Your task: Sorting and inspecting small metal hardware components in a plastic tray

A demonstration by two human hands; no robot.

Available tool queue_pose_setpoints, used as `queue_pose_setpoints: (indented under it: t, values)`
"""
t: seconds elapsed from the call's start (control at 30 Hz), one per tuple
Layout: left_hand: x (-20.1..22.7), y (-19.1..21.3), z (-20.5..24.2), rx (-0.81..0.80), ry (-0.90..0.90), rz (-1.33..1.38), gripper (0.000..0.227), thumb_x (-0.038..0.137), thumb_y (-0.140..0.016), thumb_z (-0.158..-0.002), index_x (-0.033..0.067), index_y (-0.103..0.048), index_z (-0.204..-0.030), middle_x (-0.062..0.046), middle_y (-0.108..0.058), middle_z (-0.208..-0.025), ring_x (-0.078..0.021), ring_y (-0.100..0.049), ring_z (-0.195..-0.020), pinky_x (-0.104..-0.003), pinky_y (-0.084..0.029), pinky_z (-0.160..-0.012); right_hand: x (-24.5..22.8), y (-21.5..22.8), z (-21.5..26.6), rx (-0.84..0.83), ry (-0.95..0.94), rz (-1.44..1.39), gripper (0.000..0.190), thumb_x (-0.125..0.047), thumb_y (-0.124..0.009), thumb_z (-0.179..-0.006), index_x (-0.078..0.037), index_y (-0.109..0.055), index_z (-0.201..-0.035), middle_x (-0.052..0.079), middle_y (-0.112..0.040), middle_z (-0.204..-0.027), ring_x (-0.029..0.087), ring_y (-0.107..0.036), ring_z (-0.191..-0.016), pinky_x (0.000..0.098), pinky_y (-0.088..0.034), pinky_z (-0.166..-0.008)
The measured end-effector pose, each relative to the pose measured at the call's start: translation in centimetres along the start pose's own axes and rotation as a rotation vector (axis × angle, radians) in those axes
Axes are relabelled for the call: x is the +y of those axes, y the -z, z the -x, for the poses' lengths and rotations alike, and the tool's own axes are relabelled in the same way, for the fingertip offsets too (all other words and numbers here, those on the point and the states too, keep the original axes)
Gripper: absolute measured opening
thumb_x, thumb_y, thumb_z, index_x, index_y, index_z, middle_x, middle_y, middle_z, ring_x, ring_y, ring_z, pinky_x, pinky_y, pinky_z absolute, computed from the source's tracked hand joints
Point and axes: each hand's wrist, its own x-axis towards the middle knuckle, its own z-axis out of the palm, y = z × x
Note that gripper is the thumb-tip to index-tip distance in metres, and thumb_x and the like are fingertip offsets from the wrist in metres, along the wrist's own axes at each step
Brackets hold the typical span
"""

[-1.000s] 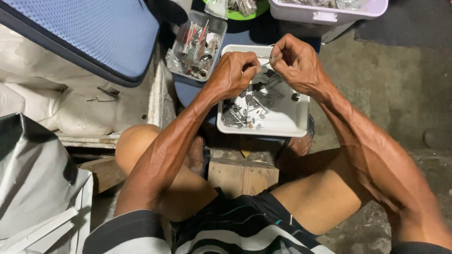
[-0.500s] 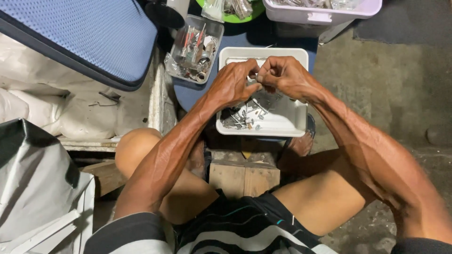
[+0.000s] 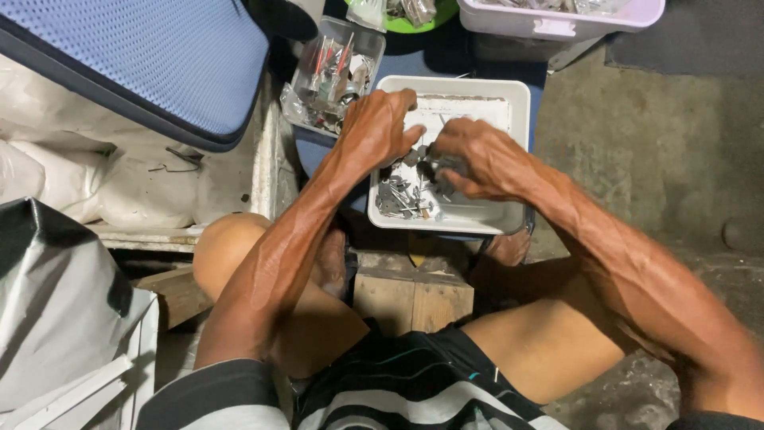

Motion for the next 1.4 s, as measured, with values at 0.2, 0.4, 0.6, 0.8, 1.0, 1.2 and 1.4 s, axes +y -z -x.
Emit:
queue_pose_setpoints:
  t: [0.2, 0.4, 0.6, 0.8, 1.0, 1.2, 1.4]
  values:
    - [-0.5, 1.0, -1.0, 0.277, -0.087, 0.133, 0.019, 0.018, -0.069, -0.094, 0.0013, -0.071, -0.103, -0.020, -0.072, -0.070, -0.0412, -0.075, -0.072, -0.054, -0.060, -0.064, -2.3, -3.4, -0.4, -0.373, 0.081, 0.193, 0.020, -0.013, -0.071, -0.090, -0.014, -0.072, -0.111, 0.017, -0.073, -0.109, 0.034, -0.075, -0.101, 0.0483, -0.057, -0.097]
    - [-0.8, -1.5, -1.5, 0.262, -0.216, 0.060, 0.015, 0.017, -0.069, -0.097, 0.0016, -0.071, -0.098, -0.002, -0.064, -0.062, -0.0131, -0.058, -0.047, -0.028, -0.049, -0.038, -1.0, -2.0, -0.4, -0.236, 0.048, 0.051, 0.014, -0.016, -0.055, -0.101, -0.007, -0.065, -0.098, 0.007, -0.059, -0.090, 0.020, -0.065, -0.061, 0.0313, -0.061, -0.049]
    - [3.3, 2.8, 0.2, -0.018, -0.240, 0.519, 0.018, 0.007, -0.067, -0.094, -0.0052, -0.072, -0.107, -0.024, -0.074, -0.086, -0.0387, -0.075, -0.085, -0.048, -0.063, -0.078, 0.7, 2.1, 0.7, 0.139, -0.041, -0.290, 0.009, -0.001, -0.069, -0.092, 0.002, -0.067, -0.101, 0.019, -0.069, -0.076, 0.035, -0.071, -0.070, 0.0460, -0.059, -0.070]
    - [2.0, -0.8, -0.4, -0.070, -0.220, 0.644, 0.009, 0.003, -0.071, -0.090, 0.0001, -0.072, -0.099, -0.015, -0.073, -0.077, -0.0234, -0.070, -0.074, -0.039, -0.061, -0.070, 0.6, 3.0, 1.2, 0.280, -0.060, -0.315, 0.017, -0.001, -0.079, -0.088, -0.004, -0.065, -0.098, 0.012, -0.072, -0.072, 0.024, -0.070, -0.066, 0.0389, -0.056, -0.069]
    - [2.4, -1.2, -0.2, -0.081, -0.136, 0.670, 0.009, 0.014, -0.078, -0.089, 0.0062, -0.072, -0.090, -0.007, -0.069, -0.071, -0.0161, -0.062, -0.068, -0.034, -0.057, -0.067, 1.9, 1.7, 1.1, 0.197, -0.063, -0.337, 0.009, 0.002, -0.073, -0.089, -0.002, -0.065, -0.092, 0.016, -0.069, -0.068, 0.029, -0.069, -0.063, 0.0408, -0.055, -0.060]
    - [1.0, -2.3, -0.5, -0.053, -0.093, 0.648, 0.018, 0.020, -0.086, -0.081, 0.0087, -0.072, -0.085, -0.003, -0.064, -0.065, -0.0129, -0.060, -0.064, -0.032, -0.054, -0.060, 1.3, 1.6, 0.7, 0.178, -0.059, -0.326, 0.010, 0.002, -0.075, -0.087, -0.001, -0.065, -0.088, 0.016, -0.068, -0.065, 0.029, -0.069, -0.060, 0.0393, -0.055, -0.055]
    - [-1.8, -2.4, 0.9, -0.142, 0.013, 0.171, 0.022, 0.016, -0.084, -0.076, 0.0041, -0.070, -0.089, -0.016, -0.068, -0.077, -0.0380, -0.072, -0.076, -0.052, -0.057, -0.070, 4.3, 0.9, 1.1, 0.164, -0.141, -0.065, 0.012, 0.000, -0.074, -0.089, -0.001, -0.069, -0.100, 0.021, -0.075, -0.086, 0.038, -0.075, -0.081, 0.0473, -0.060, -0.071]
